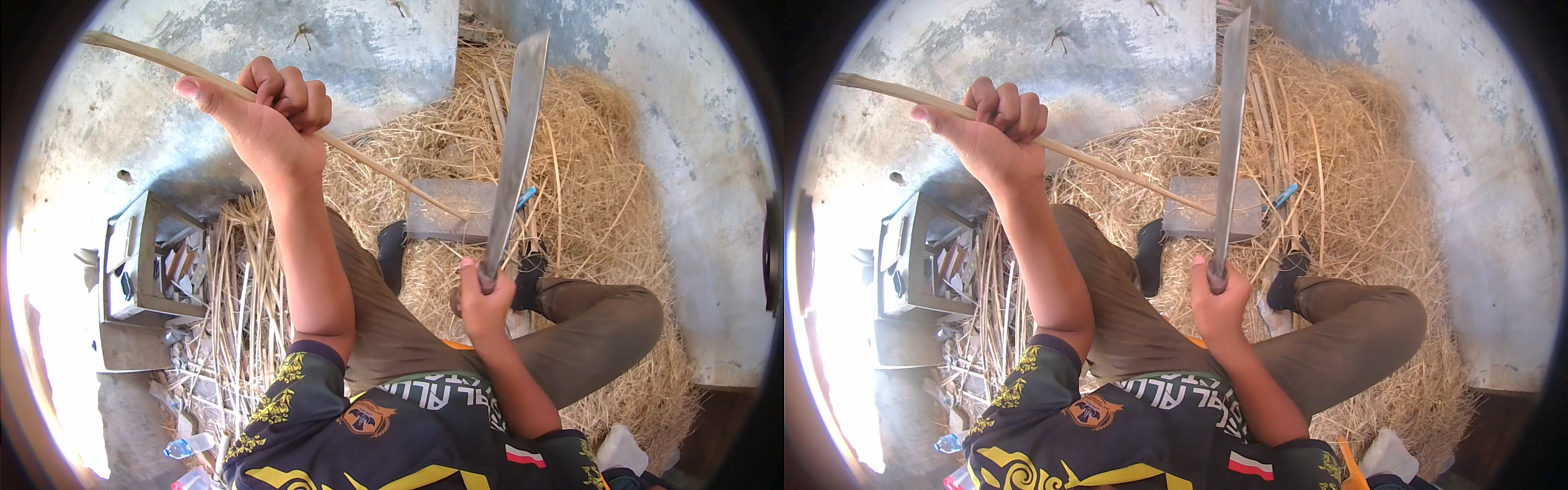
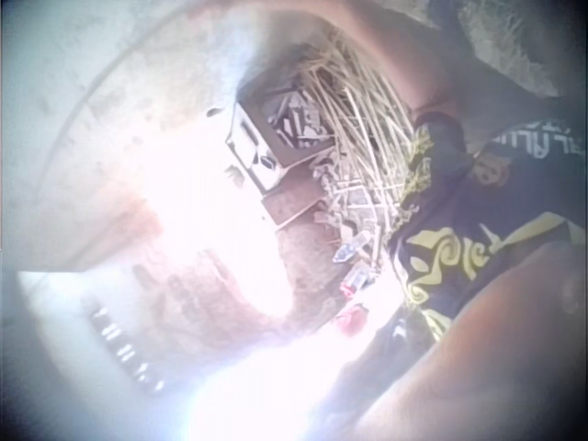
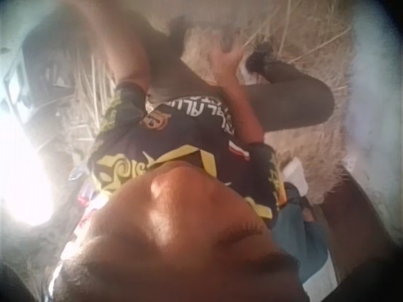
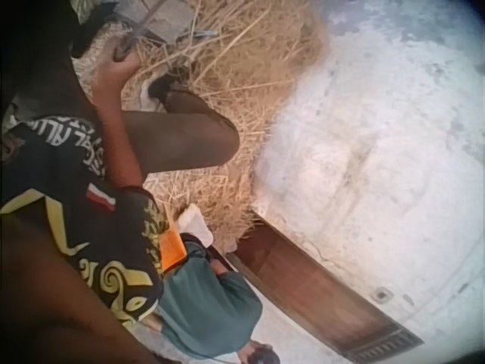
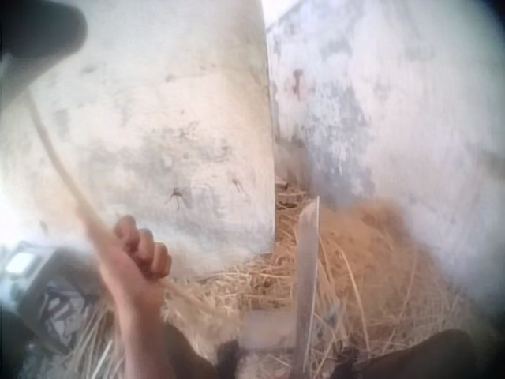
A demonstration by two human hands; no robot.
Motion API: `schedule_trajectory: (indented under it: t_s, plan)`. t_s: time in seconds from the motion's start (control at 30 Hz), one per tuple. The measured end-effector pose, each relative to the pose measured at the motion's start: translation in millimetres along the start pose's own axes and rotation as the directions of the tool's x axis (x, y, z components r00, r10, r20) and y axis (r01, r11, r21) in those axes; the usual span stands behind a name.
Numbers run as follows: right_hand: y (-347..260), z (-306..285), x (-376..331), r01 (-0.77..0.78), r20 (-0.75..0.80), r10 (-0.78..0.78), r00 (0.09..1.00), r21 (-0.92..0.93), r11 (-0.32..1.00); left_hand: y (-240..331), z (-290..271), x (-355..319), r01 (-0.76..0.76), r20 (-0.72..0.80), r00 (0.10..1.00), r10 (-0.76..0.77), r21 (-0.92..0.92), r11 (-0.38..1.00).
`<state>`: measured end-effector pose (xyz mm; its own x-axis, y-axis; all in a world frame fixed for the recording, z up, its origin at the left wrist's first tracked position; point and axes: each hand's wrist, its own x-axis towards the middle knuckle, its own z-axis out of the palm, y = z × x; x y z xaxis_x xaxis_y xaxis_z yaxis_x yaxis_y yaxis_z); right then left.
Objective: The person sits on a straw-covered floor and uses a knife to sharpen a long, thin stick. They hold the stick with one hand and scrape the blade along its length to remove the outer layer, creating a tapered point. The person repeatedly adjusts their grip and repositions the stick to continue sharpening different sections.
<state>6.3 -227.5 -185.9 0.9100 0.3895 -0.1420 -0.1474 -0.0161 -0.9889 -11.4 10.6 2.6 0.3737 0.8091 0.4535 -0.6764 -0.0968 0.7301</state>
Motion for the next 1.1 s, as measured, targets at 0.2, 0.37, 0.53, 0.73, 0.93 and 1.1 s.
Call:
schedule_trajectory:
  t_s: [0.2,0.37,0.53,0.73,0.93,1.1]
  plan:
    - [48.7,3.8,10.0,-0.093,0.089,0.121,0.989,-0.274,0.957,2.0,6.8,-8.9,0.009,-0.041,0.999,-0.011,-0.056,0.998]
    - [17.6,-10.0,18.5,0.082,0.056,-0.066,0.996,-0.373,0.924,6.4,5.0,-8.3,-0.030,-0.015,0.999,0.029,-0.052,0.998]
    - [1.3,-3.6,4.3,0.050,0.049,-0.041,0.998,-0.197,0.979,6.7,4.2,-12.1,-0.058,0.011,0.998,0.059,-0.022,0.998]
    - [40.3,6.5,-3.2,-0.047,0.137,0.051,0.989,-0.029,0.998,4.5,6.6,-11.2,-0.071,0.081,0.994,0.072,-0.019,0.997]
    - [34.5,5.2,3.1,-0.144,0.160,0.192,0.968,-0.273,0.951,1.3,-4.0,-6.3,-0.070,0.069,0.995,0.074,-0.056,0.996]
    - [8.2,5.5,-3.7,-0.040,0.065,0.043,0.997,-0.054,0.998,1.1,0.0,-9.6,-0.082,0.115,0.990,0.087,-0.045,0.996]
